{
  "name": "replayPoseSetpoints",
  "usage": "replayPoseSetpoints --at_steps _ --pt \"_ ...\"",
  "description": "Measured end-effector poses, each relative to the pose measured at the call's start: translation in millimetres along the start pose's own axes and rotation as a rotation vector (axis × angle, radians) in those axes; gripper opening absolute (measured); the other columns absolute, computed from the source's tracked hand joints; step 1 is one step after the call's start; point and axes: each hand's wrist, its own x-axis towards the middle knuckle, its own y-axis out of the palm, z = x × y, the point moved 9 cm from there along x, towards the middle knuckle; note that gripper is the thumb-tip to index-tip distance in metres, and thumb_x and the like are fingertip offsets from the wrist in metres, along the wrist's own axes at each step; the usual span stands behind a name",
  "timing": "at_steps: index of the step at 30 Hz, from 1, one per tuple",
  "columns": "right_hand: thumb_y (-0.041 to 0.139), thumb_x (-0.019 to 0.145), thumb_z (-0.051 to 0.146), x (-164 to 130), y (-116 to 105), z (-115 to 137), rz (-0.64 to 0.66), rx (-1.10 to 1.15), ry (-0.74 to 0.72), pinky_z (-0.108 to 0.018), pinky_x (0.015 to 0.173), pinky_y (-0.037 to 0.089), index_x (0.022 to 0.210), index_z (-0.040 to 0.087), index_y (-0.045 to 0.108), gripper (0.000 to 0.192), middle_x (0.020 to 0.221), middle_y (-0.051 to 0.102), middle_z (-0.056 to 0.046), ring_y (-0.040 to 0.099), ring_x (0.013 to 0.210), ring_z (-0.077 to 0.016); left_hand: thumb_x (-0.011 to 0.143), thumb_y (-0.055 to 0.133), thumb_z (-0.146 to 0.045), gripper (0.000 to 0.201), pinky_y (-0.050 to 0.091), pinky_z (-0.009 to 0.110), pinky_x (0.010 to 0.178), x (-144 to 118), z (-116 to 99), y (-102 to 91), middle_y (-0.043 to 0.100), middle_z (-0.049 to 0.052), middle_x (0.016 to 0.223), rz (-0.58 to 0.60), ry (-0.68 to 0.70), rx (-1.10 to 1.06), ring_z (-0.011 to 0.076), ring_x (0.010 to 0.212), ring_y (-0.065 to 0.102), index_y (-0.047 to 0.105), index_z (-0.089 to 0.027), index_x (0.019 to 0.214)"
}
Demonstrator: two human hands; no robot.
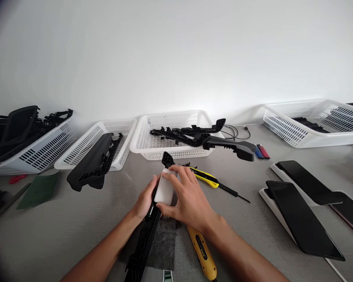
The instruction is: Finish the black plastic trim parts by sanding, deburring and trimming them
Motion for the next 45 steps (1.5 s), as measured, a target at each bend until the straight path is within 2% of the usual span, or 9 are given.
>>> replayPoseSetpoints --at_steps 6,12,16,19,23,29,36,39,45 --pt "0.088 0.082 0.045 -1 9 10 0.114 0.043 -0.082 -0.064 0.107 0.052 0.149 0.025 0.055 0.077 0.146 0.057 -0.017 0.055 0.132 -0.0417 0.078 0.079 -0.08 0.066 0.051 0.031 0.074 -2 5 -8.8 0.074 0.005 0.086 -0.11 -0.052 -0.045 0.0221 0.082 0.065 0.078 -0.018 0.1" --pt "0.086 0.084 0.045 -2 8 8 0.033 0.043 -0.028 -0.064 0.105 0.053 0.146 0.025 0.055 0.072 0.145 0.056 -0.017 0.054 0.131 -0.0412 0.076 0.079 -0.081 0.066 0.05 0.03 0.07 -1 6 -10.1 0.068 0.003 0.075 -0.11 -0.06 -0.031 0.0217 0.079 0.064 0.075 -0.017 0.09" --pt "0.09 0.078 0.043 -1 9 15 0.1 0.059 -0.083 -0.061 0.103 0.054 0.144 0.022 0.057 0.076 0.142 0.058 -0.018 0.055 0.126 -0.0399 0.086 0.07 -0.082 0.067 0.053 0.033 0.078 1 5 -4.2 0.074 0.007 0.088 -0.036 -0.028 -0.061 0.0261 0.092 0.069 0.077 -0.019 0.106" --pt "0.089 0.079 0.042 1 7 13 0.118 0.064 -0.075 -0.061 0.104 0.053 0.144 0.023 0.058 0.075 0.142 0.058 -0.017 0.056 0.127 -0.0398 0.086 0.071 -0.08 0.065 0.053 0.033 0.083 0 5 -5.4 0.077 0.008 0.095 -0.045 -0.015 -0.017 0.0276 0.099 0.07 0.077 -0.019 0.109" --pt "0.086 0.081 0.04 2 5 4 0.05 0.052 -0.015 -0.062 0.107 0.052 0.144 0.024 0.057 0.071 0.143 0.056 -0.017 0.053 0.13 -0.0407 0.089 0.072 -0.075 0.061 0.053 0.033 0.085 1 7 -3.3 0.078 0.008 0.096 -0.037 -0.04 -0.006 0.0278 0.1 0.07 0.078 -0.017 0.107" --pt "0.086 0.081 0.037 2 -4 -12 -0.064 -0.001 0.06 -0.059 0.103 0.055 0.141 0.024 0.057 0.068 0.14 0.056 -0.016 0.053 0.125 -0.0391 0.092 0.069 -0.058 0.058 0.054 0.037 0.091 -2 4 12.9 0.081 0.011 0.113 0.107 -0.048 -0.094 0.0324 0.11 0.071 0.074 -0.016 0.133" --pt "0.085 0.083 0.043 -1 2 0 -0.023 0.026 -0.028 -0.06 0.105 0.053 0.143 0.022 0.054 0.071 0.142 0.053 -0.018 0.052 0.128 -0.0397 0.095 0.07 -0.061 0.05 0.038 0.039 0.121 -7 -7 -16.1 0.076 0.009 0.138 -0.117 0.11 0.16 0.035 0.146 0.053 0.082 -0.021 0.123" --pt "0.085 0.083 0.048 0 2 -1 -0.021 0.029 -0.047 -0.059 0.104 0.054 0.142 0.022 0.055 0.071 0.142 0.054 -0.018 0.054 0.127 -0.0396 0.093 0.071 -0.067 0.056 0.04 0.039 0.12 -6 -7 -11.5 0.076 0.009 0.139 -0.078 0.112 0.109 0.0345 0.143 0.057 0.082 -0.023 0.126" --pt "0.082 0.088 0.048 3 -18 -27 -0.166 -0.005 0.05 -0.059 0.105 0.053 0.144 0.025 0.054 0.066 0.142 0.053 -0.016 0.052 0.128 -0.0395 0.097 0.069 -0.064 0.059 0.05 0.034 0.106 -8 -6 13.0 0.076 0.01 0.136 0.138 0.034 0.051 0.0324 0.133 0.064 0.075 -0.023 0.139"
